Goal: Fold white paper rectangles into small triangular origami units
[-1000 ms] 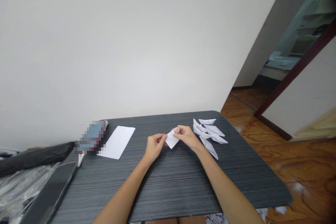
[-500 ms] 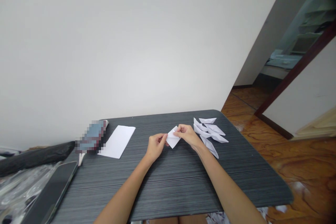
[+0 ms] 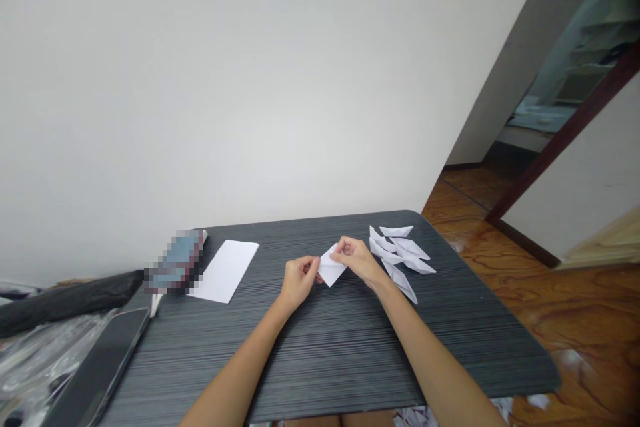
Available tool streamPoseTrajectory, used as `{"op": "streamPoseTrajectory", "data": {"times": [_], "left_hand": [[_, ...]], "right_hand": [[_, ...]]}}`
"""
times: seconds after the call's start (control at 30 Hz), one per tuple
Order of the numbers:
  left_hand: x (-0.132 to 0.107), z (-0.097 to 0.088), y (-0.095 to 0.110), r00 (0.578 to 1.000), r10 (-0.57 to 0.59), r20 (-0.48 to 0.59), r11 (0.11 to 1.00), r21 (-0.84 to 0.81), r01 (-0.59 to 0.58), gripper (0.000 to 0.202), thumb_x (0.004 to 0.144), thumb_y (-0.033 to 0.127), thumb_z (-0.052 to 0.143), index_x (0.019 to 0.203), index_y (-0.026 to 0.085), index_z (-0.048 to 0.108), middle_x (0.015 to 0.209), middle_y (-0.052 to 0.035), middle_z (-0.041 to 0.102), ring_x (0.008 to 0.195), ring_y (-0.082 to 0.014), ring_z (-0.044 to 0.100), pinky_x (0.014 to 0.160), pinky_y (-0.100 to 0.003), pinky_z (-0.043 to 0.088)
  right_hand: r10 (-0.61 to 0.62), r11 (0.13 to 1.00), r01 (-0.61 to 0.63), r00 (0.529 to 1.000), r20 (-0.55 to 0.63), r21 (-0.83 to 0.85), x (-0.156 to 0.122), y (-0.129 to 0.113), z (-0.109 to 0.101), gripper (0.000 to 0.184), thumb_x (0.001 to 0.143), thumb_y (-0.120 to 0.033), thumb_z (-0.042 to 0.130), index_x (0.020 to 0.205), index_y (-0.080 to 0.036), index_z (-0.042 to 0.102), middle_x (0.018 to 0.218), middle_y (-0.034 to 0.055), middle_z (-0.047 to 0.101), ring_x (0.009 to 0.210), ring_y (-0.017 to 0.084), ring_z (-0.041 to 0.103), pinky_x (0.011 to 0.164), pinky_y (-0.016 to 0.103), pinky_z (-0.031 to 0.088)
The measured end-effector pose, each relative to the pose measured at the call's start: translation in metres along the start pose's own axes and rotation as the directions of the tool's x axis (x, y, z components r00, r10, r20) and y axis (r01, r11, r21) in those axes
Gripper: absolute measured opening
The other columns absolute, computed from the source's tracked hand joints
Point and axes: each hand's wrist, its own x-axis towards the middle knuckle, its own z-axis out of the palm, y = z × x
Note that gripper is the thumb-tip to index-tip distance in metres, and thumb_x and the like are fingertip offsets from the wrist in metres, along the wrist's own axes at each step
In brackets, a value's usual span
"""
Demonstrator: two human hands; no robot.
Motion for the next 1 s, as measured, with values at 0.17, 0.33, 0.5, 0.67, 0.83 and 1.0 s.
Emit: {"op": "streamPoseTrajectory", "data": {"times": [0.17,0.33,0.5,0.67,0.83,1.0], "left_hand": [[0.001,-0.001,0.002,0.995,-0.086,-0.045,0.993,-0.085,0.082,0.027,0.072,0.036,0.052,0.065,0.011,0.061,0.046,-0.0002,0.058,0.042,-0.0123,0.055,0.045,-0.021,0.042],[0.002,-0.002,0.006,0.993,-0.113,-0.02,0.972,-0.209,0.106,0.04,0.069,0.031,0.056,0.102,0.009,0.053,0.046,0.0034,0.056,0.039,-0.0108,0.054,0.042,-0.02,0.042],[0.002,-0.003,0.009,0.981,-0.148,0.122,0.945,-0.276,0.177,0.055,0.068,0.032,0.059,0.115,0.008,0.045,0.044,0.0033,0.056,0.035,-0.0115,0.053,0.036,-0.019,0.039],[0.005,-0.003,0.0,0.98,-0.16,0.121,0.926,-0.325,0.191,0.052,0.071,0.033,0.057,0.115,0.007,0.048,0.048,-0.0007,0.06,0.04,-0.0127,0.055,0.038,-0.021,0.041],[0.008,-0.014,-0.005,0.973,-0.103,0.207,0.923,-0.346,0.171,0.059,0.08,0.03,0.044,0.13,0.01,0.023,0.064,-0.0028,0.063,0.055,-0.0146,0.06,0.058,-0.032,0.05],[0.006,-0.033,0.01,0.917,0.294,0.271,0.944,0.067,-0.322,0.044,0.084,0.022,0.036,0.128,0.021,0.03,0.108,-0.0108,0.054,0.098,-0.0188,0.053,0.082,-0.036,0.043]], "right_hand": [[0.053,0.995,-0.061,0.994,0.099,0.078,-0.002,-0.002,0.001,0.045,0.055,-0.028,0.067,0.091,-0.023,0.04,0.07,-0.0038,0.056,0.054,0.01,0.053,0.049,0.021,0.04],[-0.002,0.995,-0.009,0.993,0.116,0.099,-0.003,-0.004,0.002,0.06,0.053,-0.021,0.069,0.102,-0.027,0.034,0.074,-0.005,0.051,0.056,0.009,0.052,0.052,0.022,0.043],[-0.022,0.998,0.015,0.995,0.098,0.069,-0.005,-0.004,0.006,0.059,0.055,-0.018,0.066,0.104,-0.028,0.035,0.08,-0.0039,0.047,0.055,0.008,0.052,0.049,0.02,0.042],[0.004,0.995,-0.019,0.987,0.159,0.093,-0.007,-0.005,0.006,0.058,0.056,-0.017,0.065,0.107,-0.027,0.039,0.09,0.0,0.048,0.065,0.011,0.054,0.057,0.023,0.045],[0.0,0.991,-0.024,0.983,0.185,0.129,-0.005,-0.009,-0.004,0.038,0.056,-0.013,0.063,0.093,-0.02,0.055,0.098,0.0029,0.051,0.076,0.012,0.052,0.064,0.022,0.042],[0.067,0.992,-0.083,0.983,0.168,0.09,-0.005,-0.008,-0.008,0.022,0.056,-0.012,0.063,0.077,-0.016,0.061,0.093,0.0024,0.055,0.064,0.008,0.05,0.053,0.019,0.037]]}}
